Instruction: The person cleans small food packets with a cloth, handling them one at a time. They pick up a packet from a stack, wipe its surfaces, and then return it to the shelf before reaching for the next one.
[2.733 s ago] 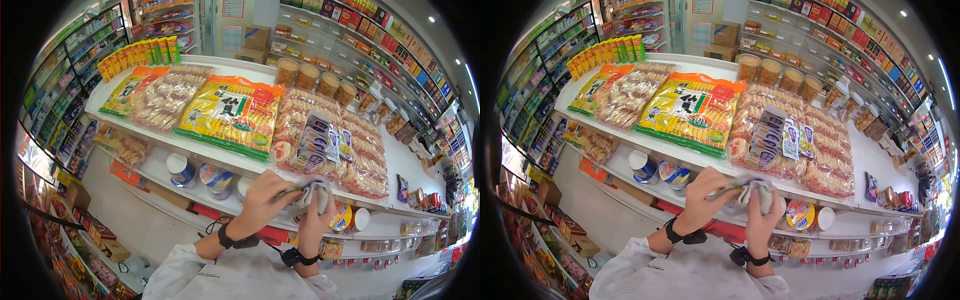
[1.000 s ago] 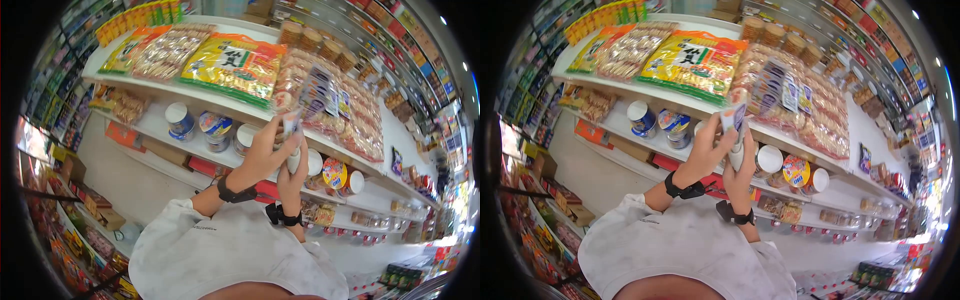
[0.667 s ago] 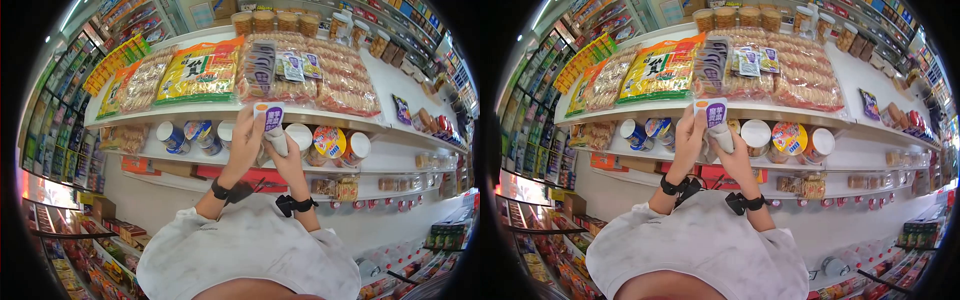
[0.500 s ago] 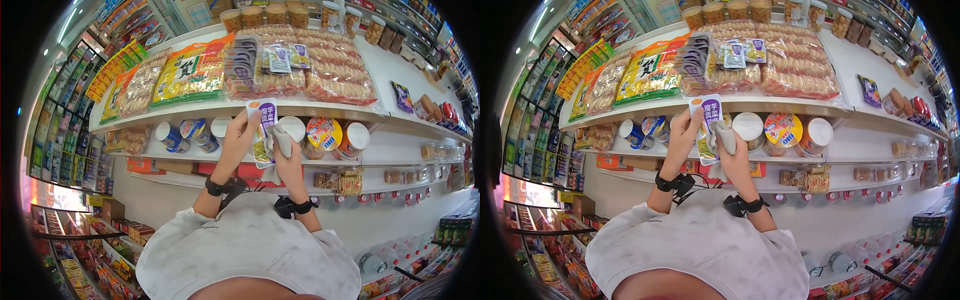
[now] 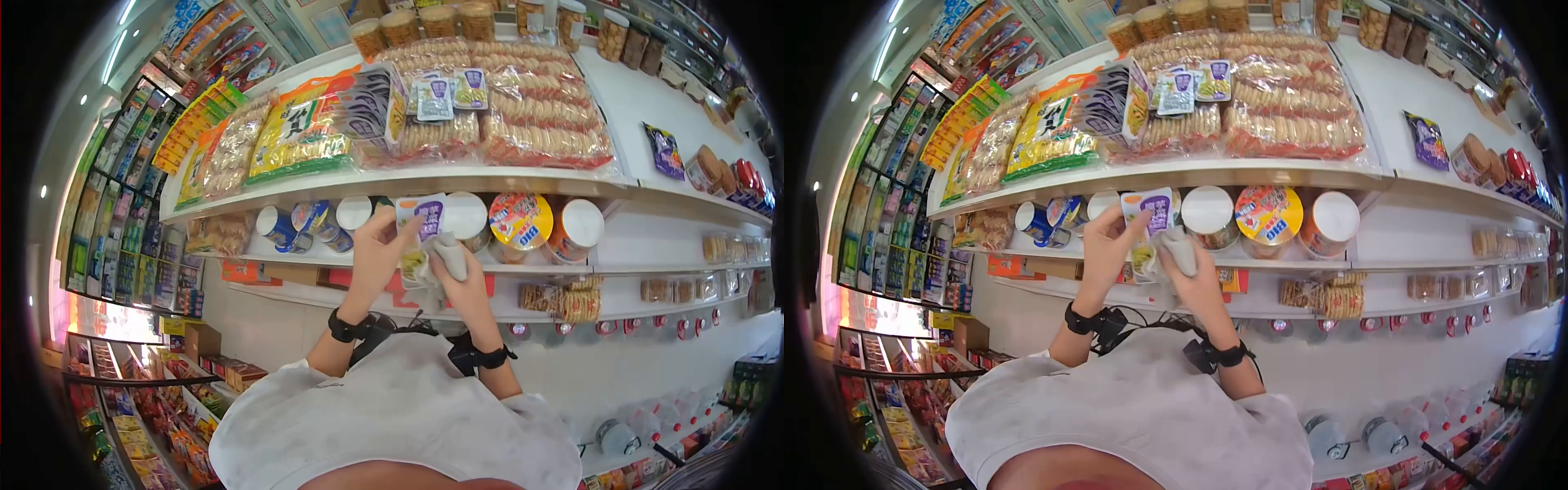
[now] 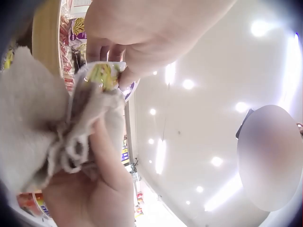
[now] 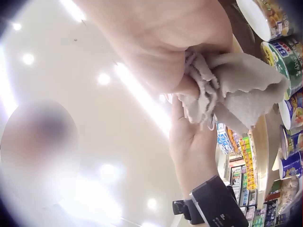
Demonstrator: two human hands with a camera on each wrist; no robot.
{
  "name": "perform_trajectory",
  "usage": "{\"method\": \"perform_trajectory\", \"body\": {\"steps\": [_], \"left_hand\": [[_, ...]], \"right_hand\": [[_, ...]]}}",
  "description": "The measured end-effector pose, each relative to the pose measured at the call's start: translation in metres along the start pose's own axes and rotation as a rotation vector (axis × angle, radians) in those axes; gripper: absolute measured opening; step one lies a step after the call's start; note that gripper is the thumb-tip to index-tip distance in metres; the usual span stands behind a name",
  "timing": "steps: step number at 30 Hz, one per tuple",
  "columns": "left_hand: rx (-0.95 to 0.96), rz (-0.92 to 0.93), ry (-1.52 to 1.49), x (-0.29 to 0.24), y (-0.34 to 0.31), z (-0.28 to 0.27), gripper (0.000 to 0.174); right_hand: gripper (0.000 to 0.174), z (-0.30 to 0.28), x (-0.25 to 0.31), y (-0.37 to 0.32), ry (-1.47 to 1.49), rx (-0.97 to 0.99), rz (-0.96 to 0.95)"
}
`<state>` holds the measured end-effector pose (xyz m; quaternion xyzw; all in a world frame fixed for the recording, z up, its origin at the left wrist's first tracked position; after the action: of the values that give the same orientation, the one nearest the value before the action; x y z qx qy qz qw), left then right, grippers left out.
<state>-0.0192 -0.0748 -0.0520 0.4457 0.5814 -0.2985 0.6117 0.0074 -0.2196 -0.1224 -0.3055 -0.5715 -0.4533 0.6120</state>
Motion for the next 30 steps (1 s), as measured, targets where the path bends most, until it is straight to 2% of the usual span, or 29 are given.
{"method": "perform_trajectory", "body": {"steps": [2,3,6,7,10,14,15,17,18,20,21,22,23,25,26,28,29,30], "left_hand": [[0.096,0.054,0.103,0.014,0.002,-0.013,0.022],[0.207,0.040,0.152,0.016,-0.001,-0.022,0.028],[0.251,-0.145,0.068,0.016,-0.013,-0.028,0.036],[0.262,-0.115,0.001,0.016,-0.016,-0.032,0.041],[0.178,-0.130,-0.070,0.011,-0.023,-0.051,0.043],[0.162,-0.031,0.021,0.007,-0.032,-0.087,0.030],[0.154,-0.014,-0.009,0.011,-0.033,-0.097,0.026],[0.073,0.052,-0.007,0.011,-0.036,-0.113,0.013],[0.000,0.064,-0.014,0.011,-0.038,-0.123,0.015],[-0.171,0.060,-0.229,0.009,-0.035,-0.140,0.016],[-0.185,0.107,-0.116,0.008,-0.032,-0.151,0.017],[-0.196,0.158,0.000,0.007,-0.028,-0.163,0.019],[-0.167,0.132,0.047,0.006,-0.026,-0.171,0.023],[-0.159,0.131,-0.023,0.017,-0.026,-0.173,0.025],[-0.161,0.136,-0.052,0.020,-0.026,-0.174,0.026],[-0.087,-0.045,-0.358,0.021,-0.032,-0.170,0.028],[-0.071,-0.098,-0.510,0.026,-0.034,-0.168,0.032],[-0.057,-0.145,-0.662,0.030,-0.036,-0.167,0.036]], "right_hand": [[0.027,-0.006,-0.001,0.002,-0.010,-0.118,0.055],[0.028,-0.010,0.006,0.008,0.139,-0.290,0.099],[0.027,0.001,0.016,0.010,0.093,-0.149,0.051],[0.024,0.012,0.023,0.011,-0.023,-0.108,-0.017],[0.021,0.042,0.029,0.014,-0.202,-0.171,-0.130],[0.021,0.069,0.042,0.022,-0.214,-0.432,-0.139],[0.025,0.079,0.050,0.024,-0.086,-0.448,-0.120],[0.026,0.104,0.049,0.022,-0.041,-0.435,-0.039],[0.027,0.115,0.048,0.019,-0.024,-0.433,0.000],[0.025,0.143,0.046,0.014,-0.119,-0.236,0.000],[0.024,0.152,0.044,0.011,-0.166,-0.134,0.009],[0.023,0.155,0.042,0.010,-0.236,-0.120,-0.014],[0.023,0.157,0.041,0.012,-0.302,-0.099,-0.042],[0.026,0.165,0.048,0.015,-0.485,-0.094,-0.077],[0.029,0.171,0.047,0.017,-0.545,-0.052,-0.168],[0.036,0.187,0.042,0.021,-0.658,0.051,-0.352],[0.050,0.202,0.041,0.019,-0.680,0.144,-0.382],[0.052,0.212,0.039,0.018,-0.702,0.155,-0.405]]}}
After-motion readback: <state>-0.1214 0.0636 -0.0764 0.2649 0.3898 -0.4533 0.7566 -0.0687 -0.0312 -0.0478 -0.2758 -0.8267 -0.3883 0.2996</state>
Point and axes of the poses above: each hand's wrist, its own y-axis towards the middle knuckle, its own z-axis out of the palm, x = y × z, the point moved 2 cm from there along y, towards the middle knuckle, and after that the axes turned 3 degrees about -y, right-handed, at the moved point
